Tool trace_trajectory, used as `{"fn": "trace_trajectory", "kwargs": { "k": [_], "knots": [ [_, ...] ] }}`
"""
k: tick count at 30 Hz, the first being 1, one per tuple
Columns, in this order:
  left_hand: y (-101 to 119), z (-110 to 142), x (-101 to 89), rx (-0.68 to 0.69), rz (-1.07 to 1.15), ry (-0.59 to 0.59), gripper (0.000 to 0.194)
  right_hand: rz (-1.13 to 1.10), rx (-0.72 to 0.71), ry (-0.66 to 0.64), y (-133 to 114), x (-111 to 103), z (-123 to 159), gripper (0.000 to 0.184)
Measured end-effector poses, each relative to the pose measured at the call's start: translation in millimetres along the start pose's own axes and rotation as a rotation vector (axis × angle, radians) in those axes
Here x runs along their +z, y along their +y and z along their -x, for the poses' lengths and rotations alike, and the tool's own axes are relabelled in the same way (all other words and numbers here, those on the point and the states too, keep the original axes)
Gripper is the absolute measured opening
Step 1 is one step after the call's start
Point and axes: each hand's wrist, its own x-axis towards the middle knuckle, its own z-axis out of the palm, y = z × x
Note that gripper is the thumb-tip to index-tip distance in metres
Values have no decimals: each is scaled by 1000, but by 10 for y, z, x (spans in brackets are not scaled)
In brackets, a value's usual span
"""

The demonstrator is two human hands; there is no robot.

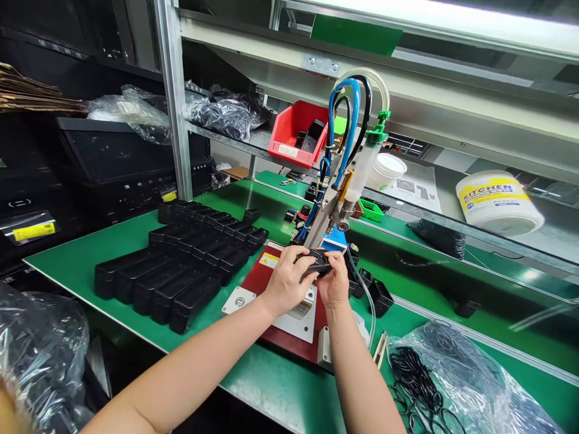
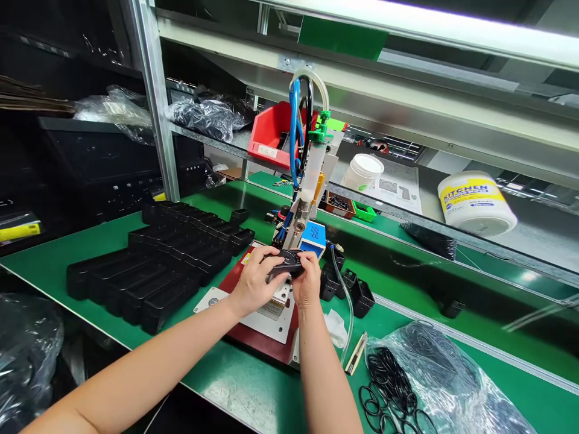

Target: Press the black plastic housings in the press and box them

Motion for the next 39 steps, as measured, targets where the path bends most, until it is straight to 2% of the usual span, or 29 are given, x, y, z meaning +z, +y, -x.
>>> {"fn": "trace_trajectory", "kwargs": {
  "k": [3,6,11,18,22,27,39],
  "knots": [
    [-157,-89,-96,24,188,-130,29,87,-81,114,29,8,91,18],
    [-282,-117,-143,-2,362,-181,30,219,-168,174,-27,14,149,17],
    [-351,-78,-127,-81,443,-147,27,455,-242,149,-222,94,236,16],
    [-400,-222,-188,-187,545,-266,25,628,-313,167,-267,180,345,18],
    [-342,-226,-135,-279,544,-204,20,683,-319,134,-253,152,288,17],
    [-316,-230,-20,-350,549,-138,19,738,-386,176,-205,170,321,19],
    [-371,-223,70,-345,515,-89,22,754,-516,154,-40,141,434,16]
  ]
}}
